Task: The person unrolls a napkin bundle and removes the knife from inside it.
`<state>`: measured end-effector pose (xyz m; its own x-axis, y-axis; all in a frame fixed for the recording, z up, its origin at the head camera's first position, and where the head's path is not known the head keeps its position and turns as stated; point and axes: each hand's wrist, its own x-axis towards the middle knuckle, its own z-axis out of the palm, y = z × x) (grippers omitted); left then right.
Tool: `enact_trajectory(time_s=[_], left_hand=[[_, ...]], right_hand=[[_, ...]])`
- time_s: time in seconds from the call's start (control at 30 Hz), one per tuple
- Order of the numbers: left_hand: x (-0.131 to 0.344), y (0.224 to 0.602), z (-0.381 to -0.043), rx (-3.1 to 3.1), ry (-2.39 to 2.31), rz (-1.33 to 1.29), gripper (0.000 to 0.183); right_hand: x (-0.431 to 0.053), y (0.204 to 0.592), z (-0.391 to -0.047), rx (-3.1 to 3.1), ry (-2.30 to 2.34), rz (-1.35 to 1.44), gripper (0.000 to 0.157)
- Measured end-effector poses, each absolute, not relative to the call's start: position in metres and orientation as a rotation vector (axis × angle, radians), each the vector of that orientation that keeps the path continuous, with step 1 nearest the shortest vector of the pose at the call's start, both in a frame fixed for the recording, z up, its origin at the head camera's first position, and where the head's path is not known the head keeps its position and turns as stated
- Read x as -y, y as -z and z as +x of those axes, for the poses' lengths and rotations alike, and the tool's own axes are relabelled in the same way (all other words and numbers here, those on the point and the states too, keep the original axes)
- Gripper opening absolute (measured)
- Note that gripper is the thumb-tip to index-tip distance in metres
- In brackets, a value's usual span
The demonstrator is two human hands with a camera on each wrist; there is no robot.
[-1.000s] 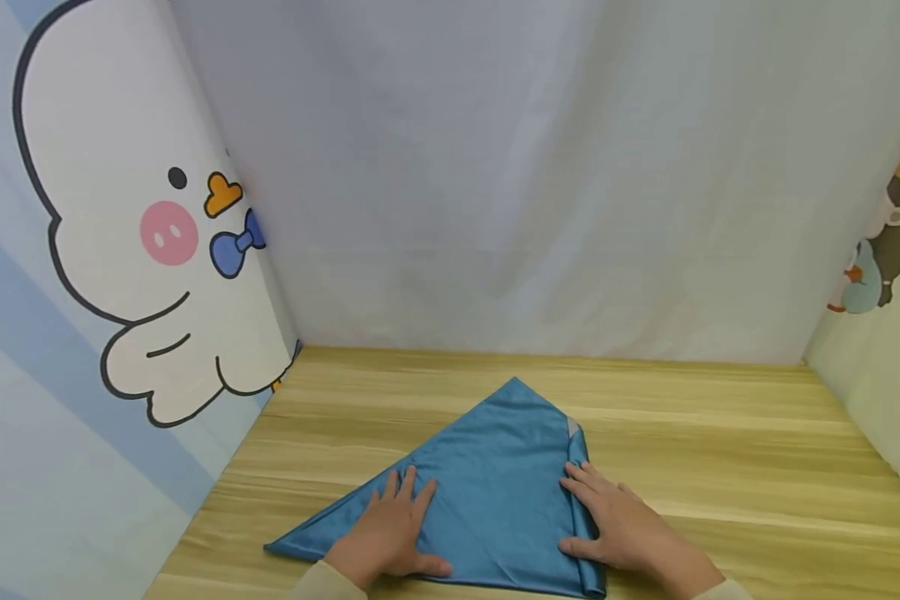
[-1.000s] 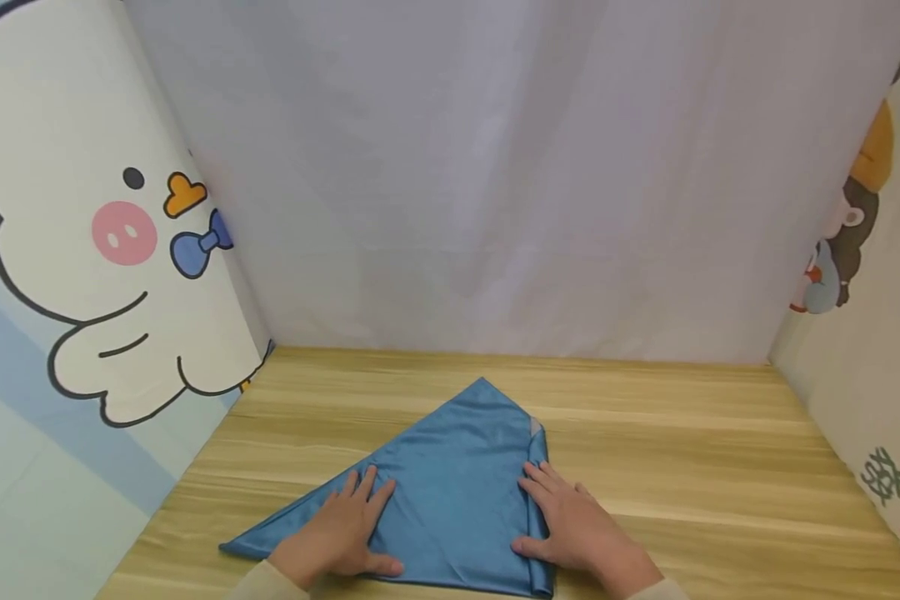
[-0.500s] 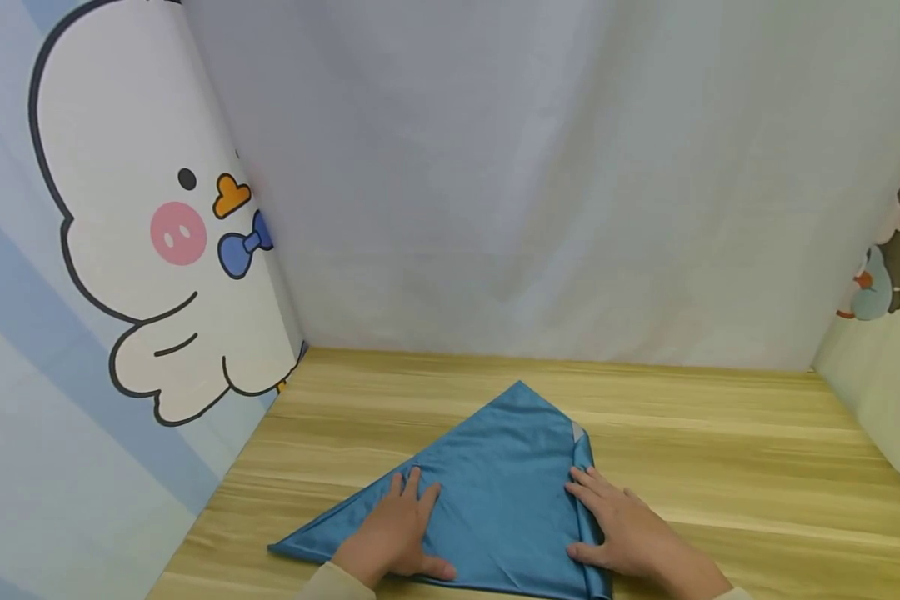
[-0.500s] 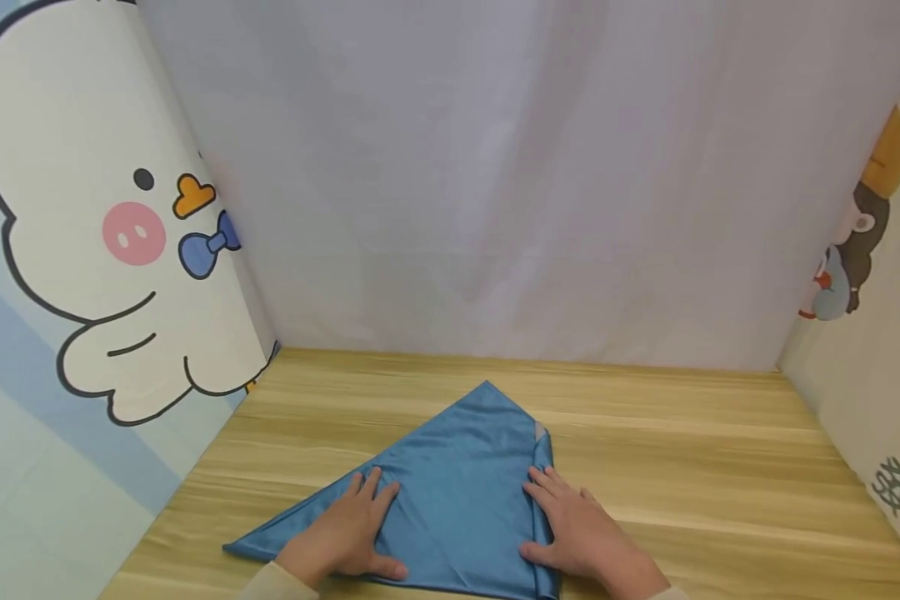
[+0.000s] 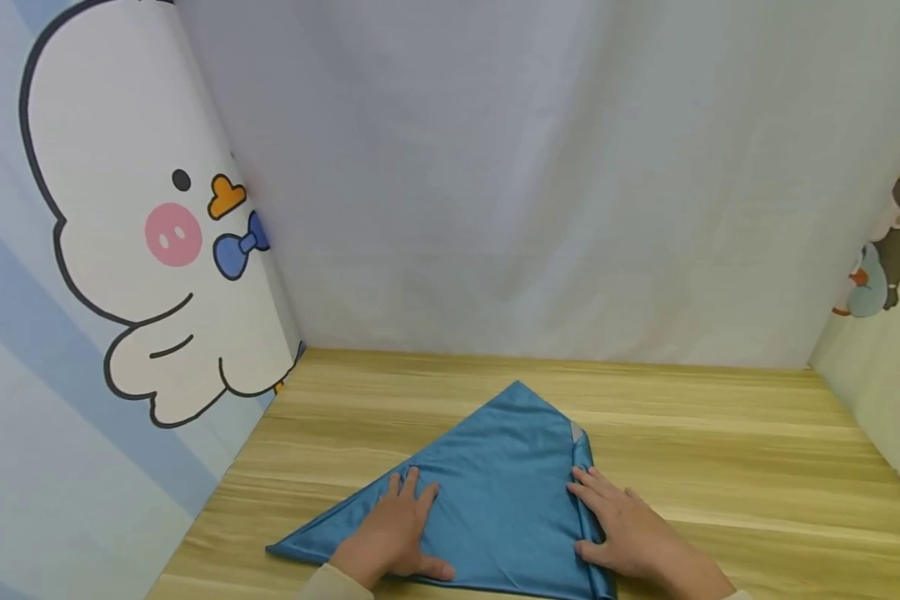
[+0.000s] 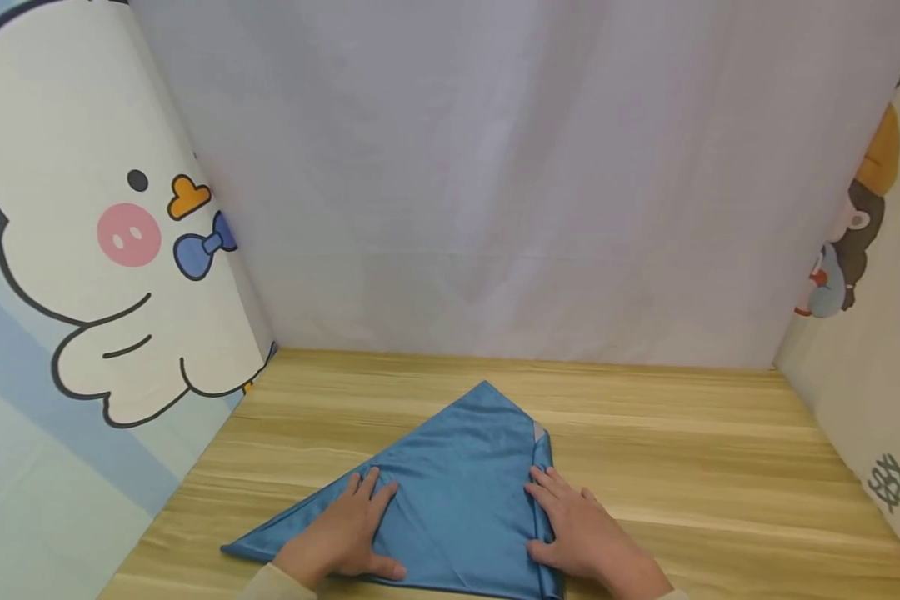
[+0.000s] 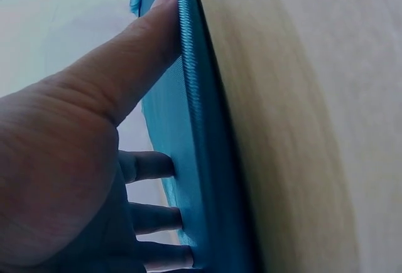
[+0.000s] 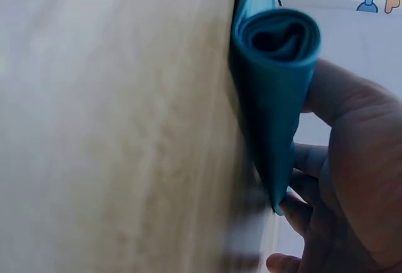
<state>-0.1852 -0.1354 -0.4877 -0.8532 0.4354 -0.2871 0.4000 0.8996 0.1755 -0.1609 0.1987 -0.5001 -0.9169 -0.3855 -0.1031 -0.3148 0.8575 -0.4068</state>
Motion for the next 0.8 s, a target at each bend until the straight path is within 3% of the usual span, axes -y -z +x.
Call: enact_trajectory(time_s=[0.8], left_hand=[[0.1369, 0.4913, -0.1864, -2.743, -0.162, 0.597, 0.115]], right_hand=[[-0.1988, 0.4932, -0.1557, -2.912, 0.515, -0.436, 0.073]])
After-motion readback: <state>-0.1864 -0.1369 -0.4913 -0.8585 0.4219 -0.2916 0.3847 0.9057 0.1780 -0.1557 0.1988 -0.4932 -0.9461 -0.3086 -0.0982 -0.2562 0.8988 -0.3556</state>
